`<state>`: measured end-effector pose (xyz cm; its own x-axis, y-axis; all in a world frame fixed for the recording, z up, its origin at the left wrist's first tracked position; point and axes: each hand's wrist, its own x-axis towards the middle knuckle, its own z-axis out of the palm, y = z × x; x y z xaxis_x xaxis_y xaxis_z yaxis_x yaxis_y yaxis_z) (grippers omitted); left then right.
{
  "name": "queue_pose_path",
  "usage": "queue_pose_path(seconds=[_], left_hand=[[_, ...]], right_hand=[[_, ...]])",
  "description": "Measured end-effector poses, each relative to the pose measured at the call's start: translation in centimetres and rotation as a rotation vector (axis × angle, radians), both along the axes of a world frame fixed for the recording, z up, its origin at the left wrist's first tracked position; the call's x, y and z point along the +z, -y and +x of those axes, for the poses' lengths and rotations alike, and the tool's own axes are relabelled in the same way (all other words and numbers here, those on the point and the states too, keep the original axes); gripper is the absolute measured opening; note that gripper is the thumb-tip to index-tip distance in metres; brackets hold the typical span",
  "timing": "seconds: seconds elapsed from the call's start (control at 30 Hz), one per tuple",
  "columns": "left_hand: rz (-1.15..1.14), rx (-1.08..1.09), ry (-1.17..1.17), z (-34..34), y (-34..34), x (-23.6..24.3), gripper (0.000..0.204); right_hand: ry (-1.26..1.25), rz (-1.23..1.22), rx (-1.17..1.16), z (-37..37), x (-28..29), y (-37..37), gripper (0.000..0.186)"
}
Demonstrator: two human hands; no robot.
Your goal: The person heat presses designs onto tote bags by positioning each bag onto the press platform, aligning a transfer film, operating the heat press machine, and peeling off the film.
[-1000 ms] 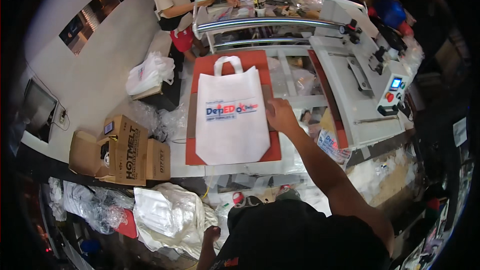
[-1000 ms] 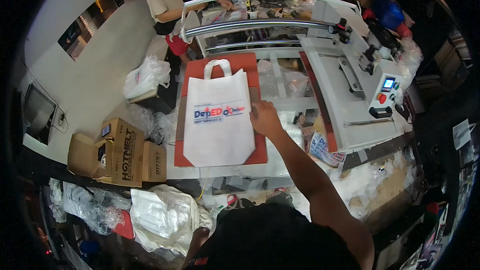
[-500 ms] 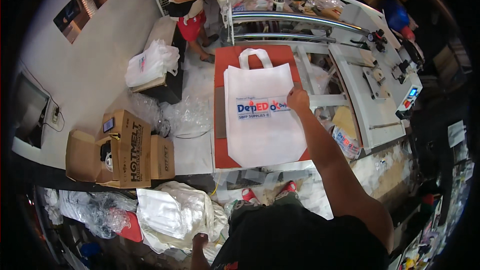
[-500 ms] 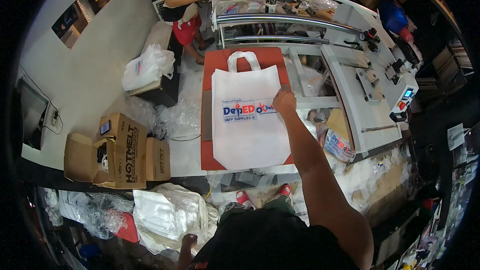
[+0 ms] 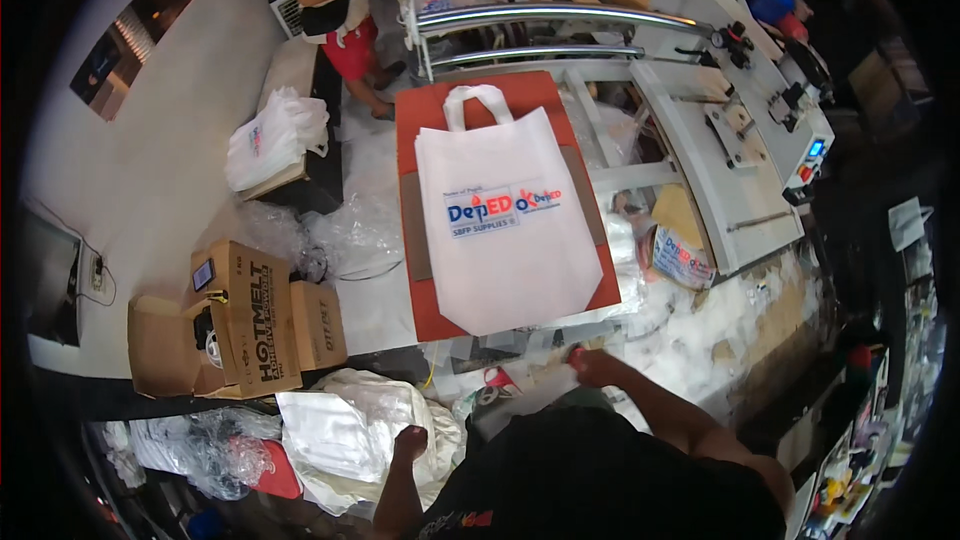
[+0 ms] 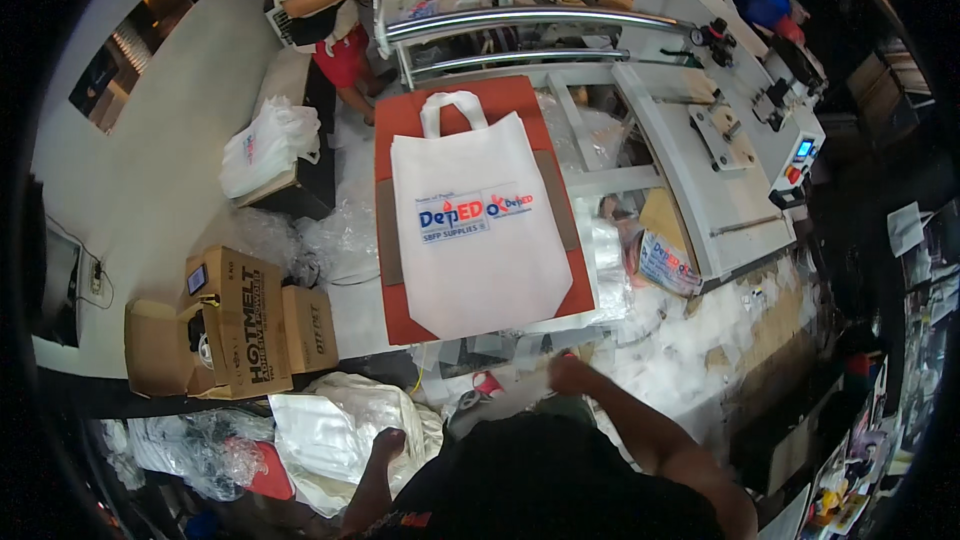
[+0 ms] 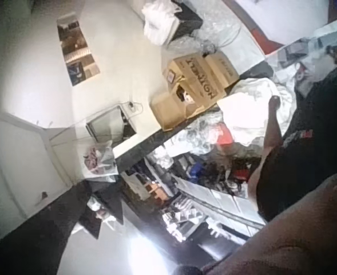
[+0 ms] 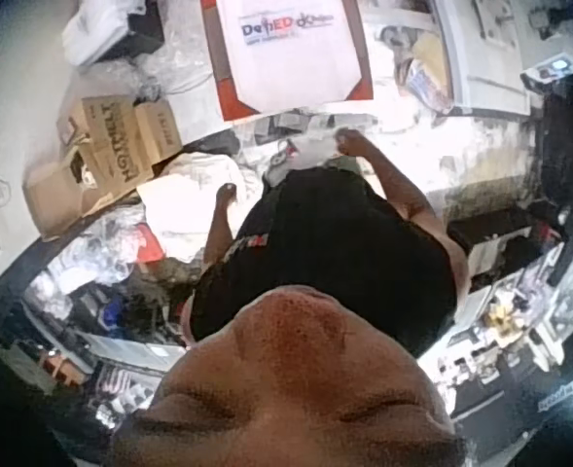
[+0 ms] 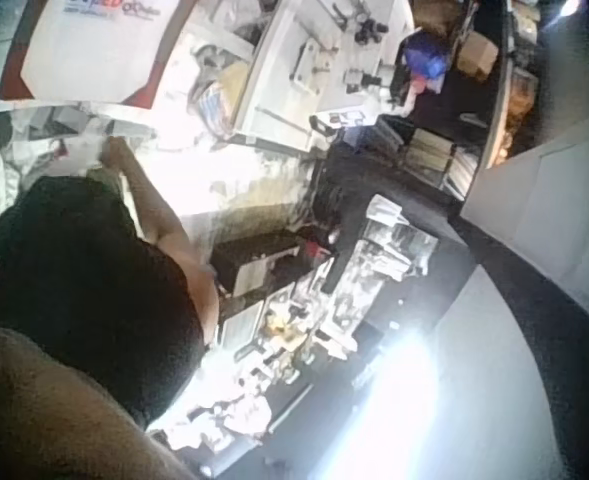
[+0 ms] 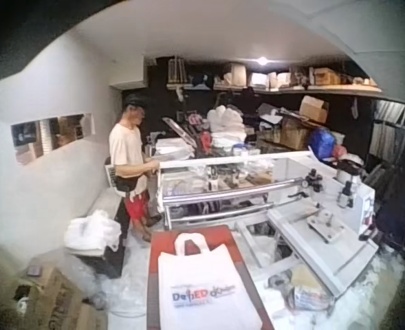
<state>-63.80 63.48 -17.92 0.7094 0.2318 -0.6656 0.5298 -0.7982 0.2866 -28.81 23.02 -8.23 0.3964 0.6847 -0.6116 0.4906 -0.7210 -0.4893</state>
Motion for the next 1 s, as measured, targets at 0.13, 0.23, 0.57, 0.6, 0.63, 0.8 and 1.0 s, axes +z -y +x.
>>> queue_pose_path(seconds=[0.13,0.23,0.57,0.6,0.63,0.8,1.0], left_hand=[[-0.101,0.188,-0.036,2.0,2.2,0.3,0.027],[-0.183,0.244,-0.071,1.6,5.0,-0.3,0.025],[-0.169,0.541,-0.453,-7.0,16.0,4.1,0.026],[-0.096,0.471,-0.407,-8.0,17.6,4.7,0.026],[-0.014,0.417,-0.448,-8.7,18.7,5.2,0.025],[-0.066,0.583,-0.418,-9.0,24.0,8.3,0.027],[-0.156,0.648,-0.296,-2.7,26.4,7.8,0.034]], right_hand=[[-0.352,-0.430,-0.980,-0.4,-6.6,16.2,0.018],[0.048,-0.684,-0.771,-0.3,-8.8,23.4,0.016],[0.382,-0.134,-0.840,18.3,-20.5,8.8,0.061],[0.372,-0.117,-0.919,19.2,-21.2,7.2,0.063],[0.313,-0.138,-0.986,19.9,-21.6,6.2,0.065],[0.230,-0.240,-1.252,20.9,-21.7,4.4,0.070],[0.237,-0.325,-1.163,21.3,-23.0,4.5,0.066]])
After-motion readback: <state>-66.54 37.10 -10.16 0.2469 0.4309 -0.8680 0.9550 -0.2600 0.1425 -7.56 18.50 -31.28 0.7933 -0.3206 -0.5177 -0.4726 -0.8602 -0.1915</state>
